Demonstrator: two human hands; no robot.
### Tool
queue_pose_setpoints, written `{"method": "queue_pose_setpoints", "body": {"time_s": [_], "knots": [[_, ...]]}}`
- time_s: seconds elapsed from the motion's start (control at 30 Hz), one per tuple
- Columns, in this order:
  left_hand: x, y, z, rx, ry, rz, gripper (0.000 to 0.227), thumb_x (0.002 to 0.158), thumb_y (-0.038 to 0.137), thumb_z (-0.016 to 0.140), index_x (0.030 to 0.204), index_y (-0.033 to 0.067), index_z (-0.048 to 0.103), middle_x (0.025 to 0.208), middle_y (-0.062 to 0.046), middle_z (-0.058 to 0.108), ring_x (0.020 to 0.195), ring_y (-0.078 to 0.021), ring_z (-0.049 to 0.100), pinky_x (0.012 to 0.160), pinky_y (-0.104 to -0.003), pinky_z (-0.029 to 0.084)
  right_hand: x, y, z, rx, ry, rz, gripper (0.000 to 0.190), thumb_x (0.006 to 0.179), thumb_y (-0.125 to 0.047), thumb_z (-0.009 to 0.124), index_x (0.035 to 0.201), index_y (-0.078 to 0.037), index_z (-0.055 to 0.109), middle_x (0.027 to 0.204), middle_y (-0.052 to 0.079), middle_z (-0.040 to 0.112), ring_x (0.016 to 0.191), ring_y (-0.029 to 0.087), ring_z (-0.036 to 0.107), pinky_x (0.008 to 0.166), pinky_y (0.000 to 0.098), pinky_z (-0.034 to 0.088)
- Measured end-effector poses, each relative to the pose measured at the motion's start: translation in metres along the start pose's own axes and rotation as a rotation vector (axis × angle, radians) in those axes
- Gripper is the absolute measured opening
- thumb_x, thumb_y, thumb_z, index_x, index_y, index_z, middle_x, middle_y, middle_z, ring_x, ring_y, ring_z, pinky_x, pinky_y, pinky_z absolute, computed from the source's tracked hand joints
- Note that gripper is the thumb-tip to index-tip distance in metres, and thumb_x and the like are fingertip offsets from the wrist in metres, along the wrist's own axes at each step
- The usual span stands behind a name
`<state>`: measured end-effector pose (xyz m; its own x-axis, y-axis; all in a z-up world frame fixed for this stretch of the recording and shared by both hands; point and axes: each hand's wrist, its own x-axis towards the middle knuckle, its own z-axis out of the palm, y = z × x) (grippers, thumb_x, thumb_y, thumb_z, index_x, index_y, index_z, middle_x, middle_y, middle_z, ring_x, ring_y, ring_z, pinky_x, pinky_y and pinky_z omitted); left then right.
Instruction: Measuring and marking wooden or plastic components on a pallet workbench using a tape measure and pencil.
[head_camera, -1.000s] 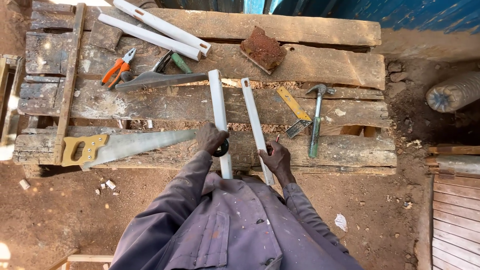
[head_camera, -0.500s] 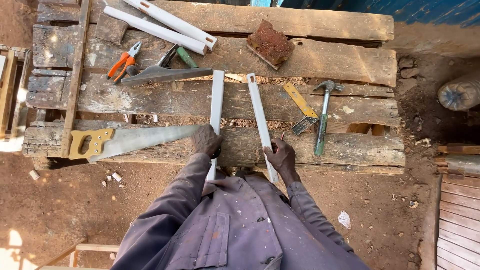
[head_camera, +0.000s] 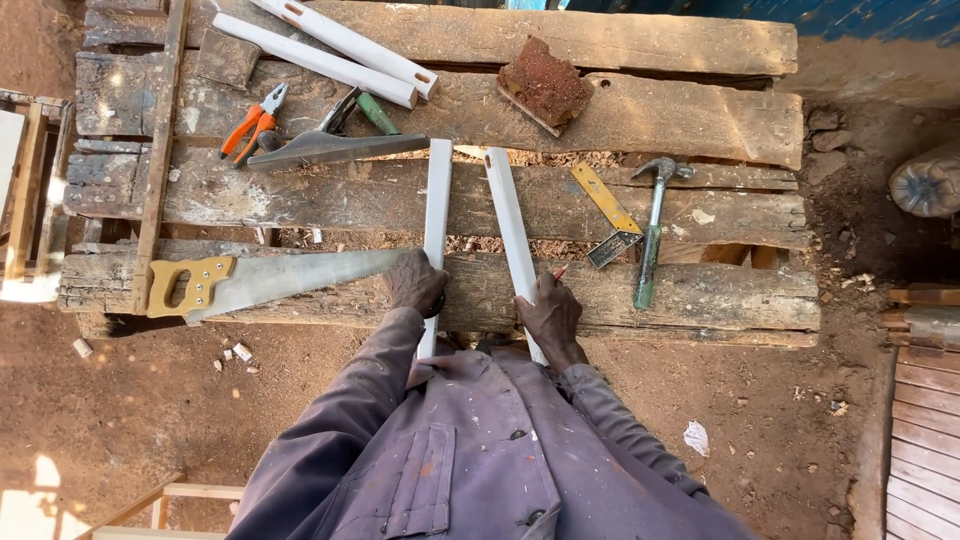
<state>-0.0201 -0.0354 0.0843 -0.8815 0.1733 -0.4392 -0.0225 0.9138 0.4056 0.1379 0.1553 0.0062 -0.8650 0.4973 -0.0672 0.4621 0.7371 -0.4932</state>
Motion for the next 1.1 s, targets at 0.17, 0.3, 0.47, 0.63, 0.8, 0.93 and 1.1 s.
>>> {"method": "queue_pose_setpoints", "body": {"time_s": [0.17, 0.3, 0.47, 0.63, 0.8, 0.93, 1.1], "knots": [[0.002, -0.005, 0.005, -0.018, 0.009, -0.002, 0.045, 0.068, 0.024, 0.064, 0.102, -0.0042, 0.069, 0.098, -0.028, 0.074, 0.104, -0.0514, 0.071, 0.084, -0.059, 0.057, 0.0, 0.008, 0.014, 0.049, -0.012, 0.018, 0.056, 0.077, -0.044, 0.084, 0.11, -0.002, 0.064, 0.089, 0.027, 0.068, 0.088, 0.049, 0.071, 0.075, 0.0603, 0.057], [0.003, -0.004, 0.008, -0.029, 0.031, 0.009, 0.042, 0.067, 0.023, 0.064, 0.098, -0.0046, 0.07, 0.094, -0.028, 0.073, 0.1, -0.0524, 0.071, 0.08, -0.061, 0.058, 0.001, 0.019, 0.025, 0.085, 0.044, 0.016, 0.05, 0.075, -0.043, 0.084, 0.1, -0.004, 0.066, 0.088, 0.024, 0.065, 0.087, 0.048, 0.071, 0.074, 0.0587, 0.057], [-0.004, -0.001, -0.001, -0.012, 0.001, -0.001, 0.045, 0.066, 0.025, 0.064, 0.099, -0.0048, 0.072, 0.094, -0.028, 0.073, 0.101, -0.0517, 0.071, 0.082, -0.059, 0.057, -0.002, 0.031, 0.027, 0.068, 0.149, 0.109, 0.045, 0.073, -0.038, 0.085, 0.095, -0.006, 0.063, 0.087, 0.022, 0.064, 0.083, 0.045, 0.071, 0.072, 0.0541, 0.058], [0.011, -0.013, 0.007, -0.012, -0.027, -0.003, 0.045, 0.064, 0.027, 0.066, 0.096, -0.0039, 0.074, 0.092, -0.027, 0.073, 0.098, -0.0508, 0.072, 0.079, -0.058, 0.057, 0.007, 0.039, 0.022, 0.012, 0.249, 0.168, 0.046, 0.071, -0.038, 0.085, 0.092, -0.006, 0.061, 0.084, 0.023, 0.063, 0.082, 0.047, 0.071, 0.07, 0.0571, 0.057], [0.01, -0.011, 0.002, -0.016, -0.09, -0.005, 0.048, 0.07, 0.028, 0.065, 0.102, -0.0055, 0.074, 0.096, -0.027, 0.075, 0.104, -0.0489, 0.072, 0.085, -0.057, 0.057, 0.009, 0.037, 0.016, -0.102, 0.198, 0.216, 0.053, 0.071, -0.048, 0.084, 0.097, -0.008, 0.061, 0.091, 0.021, 0.065, 0.087, 0.044, 0.072, 0.072, 0.058, 0.059], [0.016, -0.02, 0.012, 0.005, -0.091, 0.002, 0.045, 0.07, 0.029, 0.066, 0.1, -0.0042, 0.075, 0.095, -0.026, 0.075, 0.102, -0.0475, 0.073, 0.083, -0.054, 0.059, 0.008, 0.042, 0.016, -0.125, 0.179, 0.237, 0.052, 0.072, -0.049, 0.083, 0.098, -0.009, 0.062, 0.091, 0.018, 0.066, 0.087, 0.042, 0.073, 0.072, 0.0567, 0.06], [0.02, -0.033, 0.024, -0.039, -0.088, -0.004, 0.044, 0.069, 0.027, 0.066, 0.097, -0.0049, 0.076, 0.092, -0.027, 0.075, 0.099, -0.0501, 0.072, 0.081, -0.056, 0.058, 0.008, 0.054, 0.016, -0.163, 0.206, 0.258, 0.052, 0.07, -0.047, 0.084, 0.097, -0.008, 0.064, 0.089, 0.02, 0.066, 0.084, 0.043, 0.072, 0.07, 0.0576, 0.06]]}}
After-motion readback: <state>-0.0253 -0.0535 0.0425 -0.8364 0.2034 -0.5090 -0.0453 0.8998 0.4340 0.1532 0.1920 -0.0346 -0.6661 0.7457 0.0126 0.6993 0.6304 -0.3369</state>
